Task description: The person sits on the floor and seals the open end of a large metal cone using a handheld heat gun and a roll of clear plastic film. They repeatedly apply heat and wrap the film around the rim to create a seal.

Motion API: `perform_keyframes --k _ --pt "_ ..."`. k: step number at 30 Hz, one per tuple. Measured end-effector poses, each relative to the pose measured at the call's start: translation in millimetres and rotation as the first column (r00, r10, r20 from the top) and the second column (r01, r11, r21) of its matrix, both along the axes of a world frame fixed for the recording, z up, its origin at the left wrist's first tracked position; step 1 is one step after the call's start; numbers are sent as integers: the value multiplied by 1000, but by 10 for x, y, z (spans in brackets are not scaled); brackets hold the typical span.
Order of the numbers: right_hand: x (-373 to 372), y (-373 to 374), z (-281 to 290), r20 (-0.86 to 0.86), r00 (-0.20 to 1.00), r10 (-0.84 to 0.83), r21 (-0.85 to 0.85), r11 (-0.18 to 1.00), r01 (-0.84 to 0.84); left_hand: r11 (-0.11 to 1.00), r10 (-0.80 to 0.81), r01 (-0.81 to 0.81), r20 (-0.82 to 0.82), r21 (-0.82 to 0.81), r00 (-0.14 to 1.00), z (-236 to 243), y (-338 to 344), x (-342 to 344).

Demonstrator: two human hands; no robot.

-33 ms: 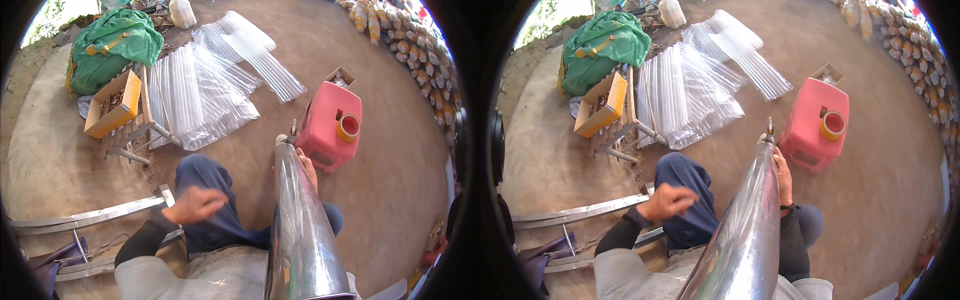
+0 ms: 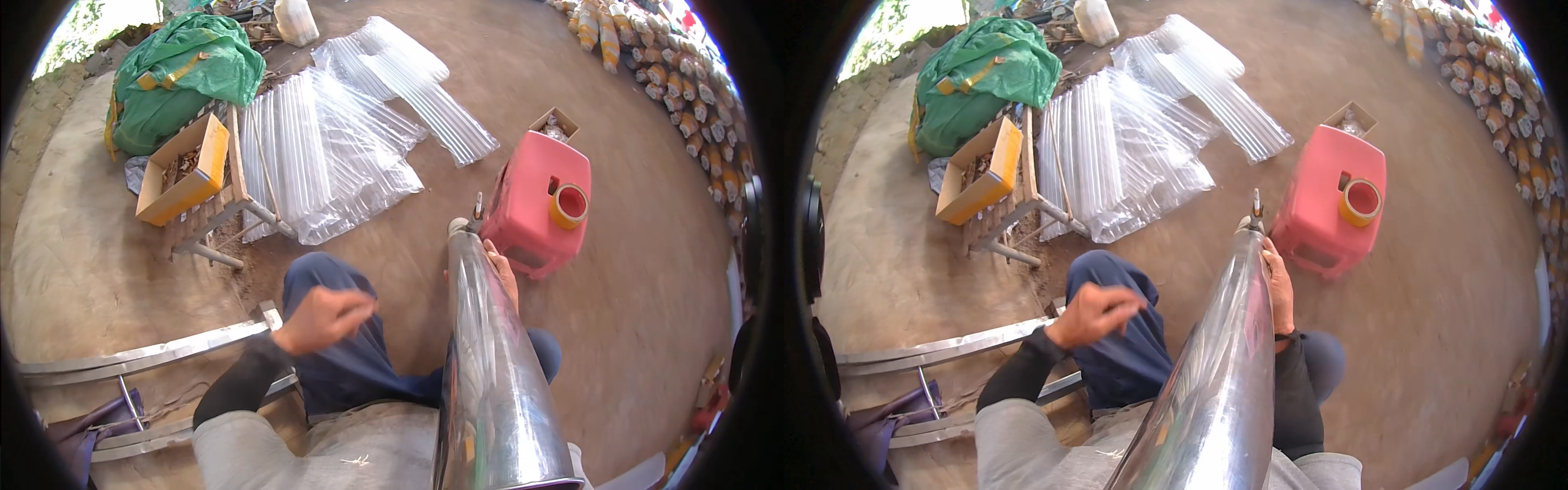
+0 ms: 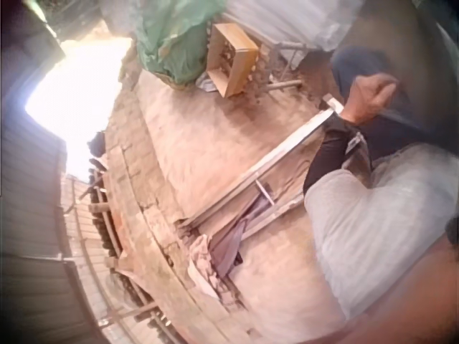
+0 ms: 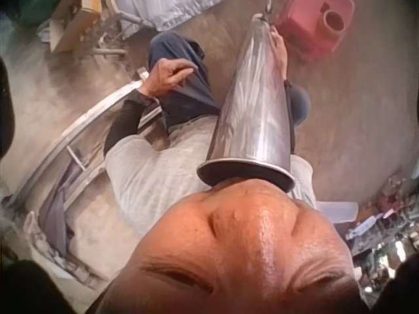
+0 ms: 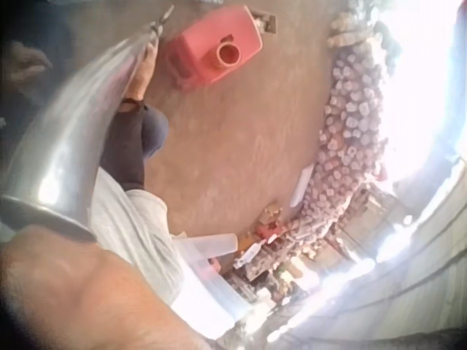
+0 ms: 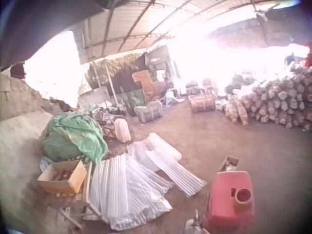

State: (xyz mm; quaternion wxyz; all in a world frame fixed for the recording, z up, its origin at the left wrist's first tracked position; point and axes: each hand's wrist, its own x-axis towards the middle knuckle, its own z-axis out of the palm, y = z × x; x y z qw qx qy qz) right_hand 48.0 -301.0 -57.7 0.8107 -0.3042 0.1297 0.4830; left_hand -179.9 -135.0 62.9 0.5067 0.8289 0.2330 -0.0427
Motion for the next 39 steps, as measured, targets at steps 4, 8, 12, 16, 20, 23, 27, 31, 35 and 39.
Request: perform_keyframes --k 4,8,12,16,20,23,27,31,35,39 --pt "-123 184 45 53 998 38 4 999 -39 974 227 -223 183 -42 957 -488 354 608" --pt "-172 330 -79 74 997 34 -78 997 -28 927 344 -289 237 -238 908 -1006 550 1234" --pt "-256 363 101 59 994 88 -75 994 -83 885 417 -341 214 -318 883 -1543 507 1511" --pt "-272 427 139 180 970 162 -133 981 -139 865 485 -395 312 -310 817 -1846 362 1642" --pt "-289 536 290 264 945 195 -178 972 -150 804 561 -431 282 -410 778 -1826 372 1699" --pt "-354 621 353 222 959 178 -192 972 -136 784 566 -418 252 -460 785 -1837 445 1666" --pt "-385 702 232 166 975 145 -176 978 -115 725 614 -423 232 -543 755 -1956 508 1651" --pt "-434 700 220 199 966 163 -171 977 -129 747 609 -436 253 -502 752 -1931 506 1643" --pt "-486 720 283 218 961 169 -215 969 -122 767 604 -460 260 -448 753 -1910 508 1623" --pt "-504 724 261 228 961 154 -169 979 -117 757 607 -452 249 -472 755 -1898 521 1622"
